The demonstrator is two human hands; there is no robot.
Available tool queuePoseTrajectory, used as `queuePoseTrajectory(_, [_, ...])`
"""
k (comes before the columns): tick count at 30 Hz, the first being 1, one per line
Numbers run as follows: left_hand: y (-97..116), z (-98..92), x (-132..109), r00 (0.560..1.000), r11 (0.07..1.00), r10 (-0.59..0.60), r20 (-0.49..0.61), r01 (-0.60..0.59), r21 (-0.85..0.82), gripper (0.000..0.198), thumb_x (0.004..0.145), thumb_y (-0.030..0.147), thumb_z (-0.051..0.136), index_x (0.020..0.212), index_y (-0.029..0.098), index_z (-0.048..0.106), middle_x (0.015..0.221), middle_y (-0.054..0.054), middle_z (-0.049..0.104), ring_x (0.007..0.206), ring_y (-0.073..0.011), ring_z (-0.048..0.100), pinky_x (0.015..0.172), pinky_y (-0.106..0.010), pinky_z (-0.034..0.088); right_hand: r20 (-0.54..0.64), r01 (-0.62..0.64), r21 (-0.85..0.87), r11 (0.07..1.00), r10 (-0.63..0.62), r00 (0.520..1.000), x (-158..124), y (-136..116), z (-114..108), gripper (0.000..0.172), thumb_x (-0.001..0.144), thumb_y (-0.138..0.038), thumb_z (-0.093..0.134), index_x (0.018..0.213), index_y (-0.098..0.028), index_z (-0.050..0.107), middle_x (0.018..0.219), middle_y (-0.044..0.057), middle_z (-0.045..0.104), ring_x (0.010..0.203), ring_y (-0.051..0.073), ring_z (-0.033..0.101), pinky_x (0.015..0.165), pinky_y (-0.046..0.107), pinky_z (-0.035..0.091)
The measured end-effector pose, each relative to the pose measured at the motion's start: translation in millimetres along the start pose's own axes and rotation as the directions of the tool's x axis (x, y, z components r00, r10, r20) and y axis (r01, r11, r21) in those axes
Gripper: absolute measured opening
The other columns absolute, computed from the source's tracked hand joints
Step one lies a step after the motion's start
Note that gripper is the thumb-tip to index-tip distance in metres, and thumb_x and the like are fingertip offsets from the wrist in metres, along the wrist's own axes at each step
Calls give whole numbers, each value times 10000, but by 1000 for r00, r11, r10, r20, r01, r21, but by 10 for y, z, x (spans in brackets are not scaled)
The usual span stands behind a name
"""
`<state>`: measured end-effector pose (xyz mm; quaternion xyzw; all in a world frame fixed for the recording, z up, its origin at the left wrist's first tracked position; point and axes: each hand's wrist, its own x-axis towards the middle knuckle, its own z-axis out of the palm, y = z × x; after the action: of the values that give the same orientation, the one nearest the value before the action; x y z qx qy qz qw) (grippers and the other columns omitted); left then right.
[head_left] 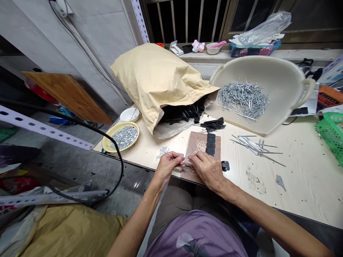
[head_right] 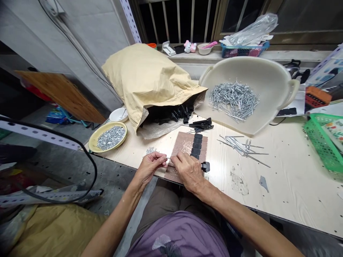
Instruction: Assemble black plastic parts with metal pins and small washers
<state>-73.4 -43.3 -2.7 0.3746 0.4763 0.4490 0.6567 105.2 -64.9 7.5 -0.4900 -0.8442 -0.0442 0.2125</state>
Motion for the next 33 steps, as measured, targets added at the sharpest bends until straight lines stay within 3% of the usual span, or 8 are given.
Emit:
queuePoseTrajectory(10, [-51,1,32,1000,995,24,13,-25,98,305,652,366,764,774,107,662,595,-14,627,541,-111,589,566,-245,500,-11,-13,-41,999,13,1000,-18,9,-7,205,951,-239,423,878,-218,614,783,26,594,720,147,510,641,285,298])
queuePoseTrajectory(15, [-86,9,37,999,998,7,36,-10,63,322,651,362,766,817,103,667,640,-17,632,571,-105,585,597,-253,518,-10,-19,-57,998,19,1000,-12,14,-17,228,951,-272,430,851,-216,626,790,28,604,698,139,519,635,279,306])
queuePoseTrajectory(22, [-68,73,6,997,990,70,15,-71,119,291,687,375,737,791,114,661,625,-3,606,552,-94,567,551,-226,499,128,-175,204,963,151,980,-29,56,-28,265,970,-322,381,916,-211,616,821,20,608,692,120,549,569,248,319])
queuePoseTrajectory(28, [-13,104,16,993,994,-111,49,111,-3,355,601,405,790,722,113,629,587,8,587,490,-67,526,520,-203,463,11,33,-14,999,-33,999,-32,51,-29,224,944,-184,416,879,-197,630,831,52,620,774,161,528,657,293,316])
queuePoseTrajectory(33, [-31,130,21,998,990,63,19,-65,122,313,671,404,742,760,119,648,601,15,587,511,-82,540,525,-211,452,120,-108,164,981,89,989,-10,120,-51,231,960,-285,399,898,-199,605,839,30,592,702,126,534,575,246,335])
